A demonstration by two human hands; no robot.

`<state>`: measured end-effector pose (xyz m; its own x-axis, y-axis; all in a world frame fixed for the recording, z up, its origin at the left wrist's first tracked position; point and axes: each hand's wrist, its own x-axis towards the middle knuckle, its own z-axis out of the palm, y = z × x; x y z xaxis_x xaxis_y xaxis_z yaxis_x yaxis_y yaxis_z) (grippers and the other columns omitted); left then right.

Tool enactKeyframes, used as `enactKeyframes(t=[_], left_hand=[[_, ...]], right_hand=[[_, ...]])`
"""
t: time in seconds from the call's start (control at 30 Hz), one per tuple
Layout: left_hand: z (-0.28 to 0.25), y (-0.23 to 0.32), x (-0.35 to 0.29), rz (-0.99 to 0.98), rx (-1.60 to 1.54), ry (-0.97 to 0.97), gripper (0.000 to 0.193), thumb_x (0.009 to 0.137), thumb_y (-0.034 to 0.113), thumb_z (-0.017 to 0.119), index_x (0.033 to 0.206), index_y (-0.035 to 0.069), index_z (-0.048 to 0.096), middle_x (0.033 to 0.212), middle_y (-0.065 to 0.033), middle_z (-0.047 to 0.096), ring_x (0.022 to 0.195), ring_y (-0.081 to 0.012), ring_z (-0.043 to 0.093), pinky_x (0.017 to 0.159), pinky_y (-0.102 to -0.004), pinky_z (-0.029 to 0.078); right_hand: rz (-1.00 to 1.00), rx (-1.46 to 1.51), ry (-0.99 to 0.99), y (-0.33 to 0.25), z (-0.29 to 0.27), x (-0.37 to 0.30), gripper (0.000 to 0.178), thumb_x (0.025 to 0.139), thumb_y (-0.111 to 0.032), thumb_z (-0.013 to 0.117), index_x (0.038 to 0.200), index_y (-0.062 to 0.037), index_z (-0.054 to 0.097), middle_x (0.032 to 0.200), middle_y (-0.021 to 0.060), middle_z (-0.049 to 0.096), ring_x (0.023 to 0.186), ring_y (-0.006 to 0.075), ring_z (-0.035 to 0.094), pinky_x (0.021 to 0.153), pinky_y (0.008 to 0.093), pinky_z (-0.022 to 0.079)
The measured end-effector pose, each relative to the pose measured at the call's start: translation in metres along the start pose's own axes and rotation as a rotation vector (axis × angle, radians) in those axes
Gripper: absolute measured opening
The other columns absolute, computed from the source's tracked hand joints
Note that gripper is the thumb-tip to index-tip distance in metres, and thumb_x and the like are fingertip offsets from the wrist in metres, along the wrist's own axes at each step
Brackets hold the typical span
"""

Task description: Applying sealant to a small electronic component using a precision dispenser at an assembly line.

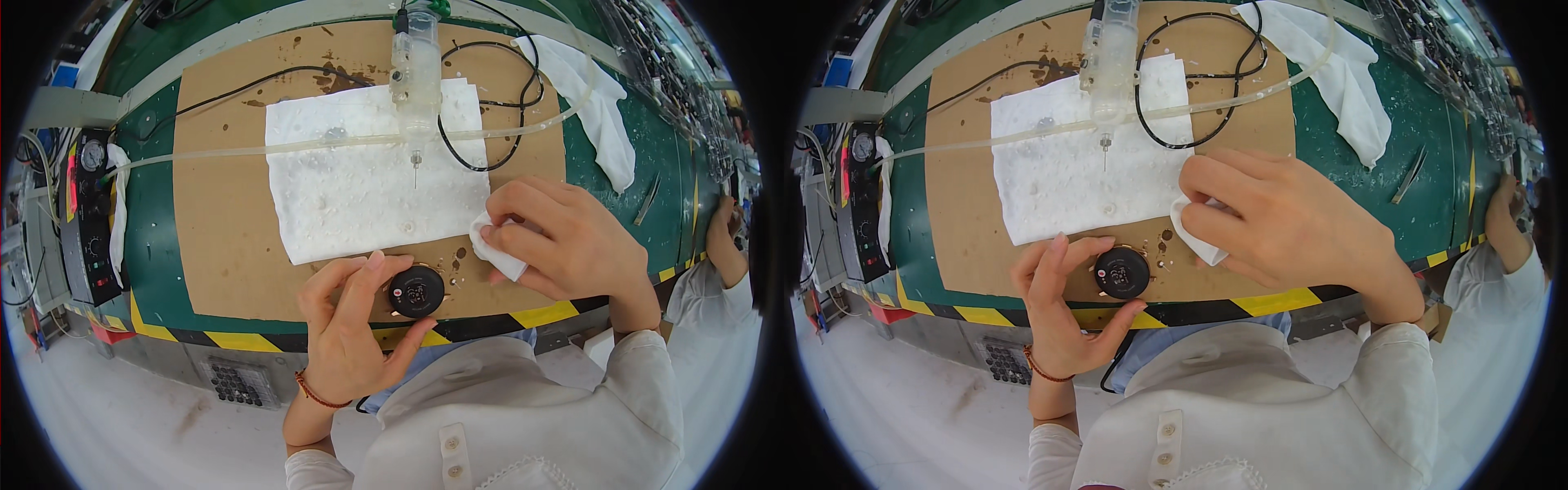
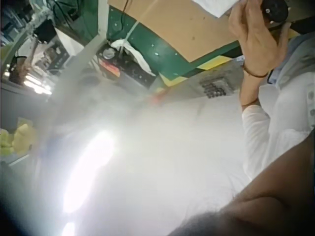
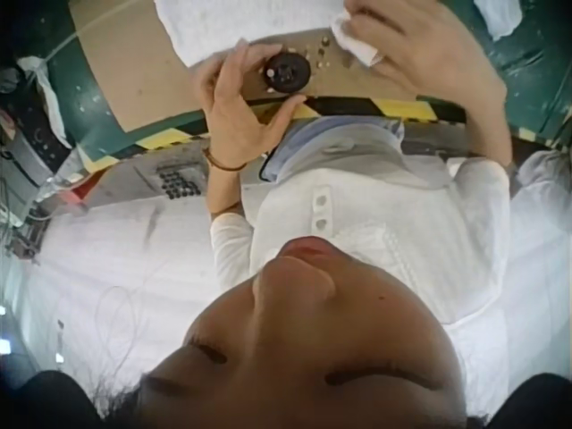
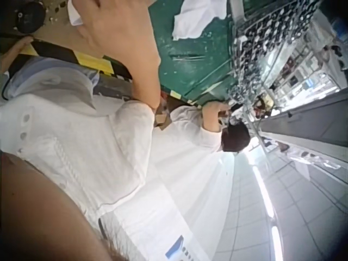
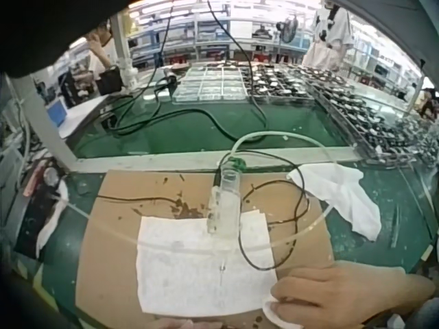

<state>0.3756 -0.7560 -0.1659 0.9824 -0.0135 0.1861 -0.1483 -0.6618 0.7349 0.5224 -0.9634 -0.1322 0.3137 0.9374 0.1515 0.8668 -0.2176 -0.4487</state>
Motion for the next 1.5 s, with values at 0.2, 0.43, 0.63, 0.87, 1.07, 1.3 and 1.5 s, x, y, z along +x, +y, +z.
enactKeyframes(t=[0.2,0.43,0.63,0.87,1.07,1.3,1.5], left_hand=[[0.001,0.0,0.0,-0.007,-0.006,0.005,0.072,0.064,0.014,0.081,0.126,-0.001,0.046,0.113,-0.0005,0.062,0.108,-0.023,0.041,0.093,-0.0314,0.032],[0.001,0.0,0.001,-0.003,-0.009,0.007,0.072,0.065,0.014,0.081,0.126,-0.001,0.047,0.113,-0.0001,0.063,0.107,-0.023,0.041,0.093,-0.031,0.033],[-0.003,0.002,0.003,0.027,0.036,-0.024,0.072,0.064,0.013,0.081,0.126,-0.001,0.047,0.11,-0.0024,0.064,0.107,-0.0225,0.042,0.09,-0.0311,0.036],[-0.003,-0.002,-0.009,0.055,-0.036,0.083,0.072,0.061,0.018,0.085,0.122,0.001,0.05,0.099,-0.0035,0.067,0.103,-0.0209,0.044,0.085,-0.0309,0.038],[-0.033,-0.013,-0.016,0.074,-0.04,0.419,0.094,0.055,0.022,0.087,0.129,0.005,0.031,0.096,-0.0078,0.066,0.085,-0.0213,0.051,0.08,-0.0365,0.037],[-0.039,-0.022,-0.022,-0.113,0.121,0.152,0.085,0.054,0.008,0.084,0.127,0.003,0.041,0.101,-0.0089,0.062,0.101,-0.0214,0.053,0.092,-0.0354,0.037],[-0.039,-0.023,-0.022,-0.083,0.057,0.208,0.09,0.055,0.01,0.086,0.13,0.003,0.037,0.1,-0.0087,0.064,0.094,-0.0239,0.053,0.085,-0.0352,0.042]], right_hand=[[0.02,-0.019,0.009,0.001,0.003,0.001,0.028,0.065,-0.01,0.072,0.088,-0.0031,0.058,0.087,0.0089,0.053,0.076,0.0257,0.058,0.061,0.033,0.049],[0.027,-0.017,0.025,0.002,0.005,0.001,0.027,0.066,-0.01,0.072,0.088,-0.0033,0.058,0.086,0.0089,0.053,0.074,0.0261,0.058,0.06,0.0332,0.049],[0.019,0.012,0.039,0.004,0.006,0.001,0.026,0.068,-0.009,0.073,0.088,-0.0032,0.057,0.084,0.0084,0.053,0.072,0.0257,0.058,0.059,0.0334,0.049],[0.018,0.018,0.054,0.005,0.005,0.0,0.025,0.068,-0.009,0.073,0.087,-0.0038,0.057,0.083,0.0079,0.053,0.071,0.0253,0.057,0.058,0.0332,0.049],[0.035,0.022,0.065,0.006,0.006,-0.005,0.025,0.068,-0.01,0.073,0.087,-0.0051,0.057,0.083,0.0071,0.052,0.07,0.0242,0.057,0.057,0.032,0.047],[0.029,0.02,0.073,0.007,0.009,-0.001,0.024,0.068,-0.01,0.073,0.085,-0.0061,0.056,0.081,0.0059,0.051,0.069,0.0225,0.056,0.055,0.0315,0.046],[0.034,0.02,0.067,0.006,0.008,0.001,0.025,0.068,-0.01,0.073,0.086,-0.0065,0.057,0.081,0.0061,0.052,0.068,0.0231,0.056,0.055,0.0313,0.046]])
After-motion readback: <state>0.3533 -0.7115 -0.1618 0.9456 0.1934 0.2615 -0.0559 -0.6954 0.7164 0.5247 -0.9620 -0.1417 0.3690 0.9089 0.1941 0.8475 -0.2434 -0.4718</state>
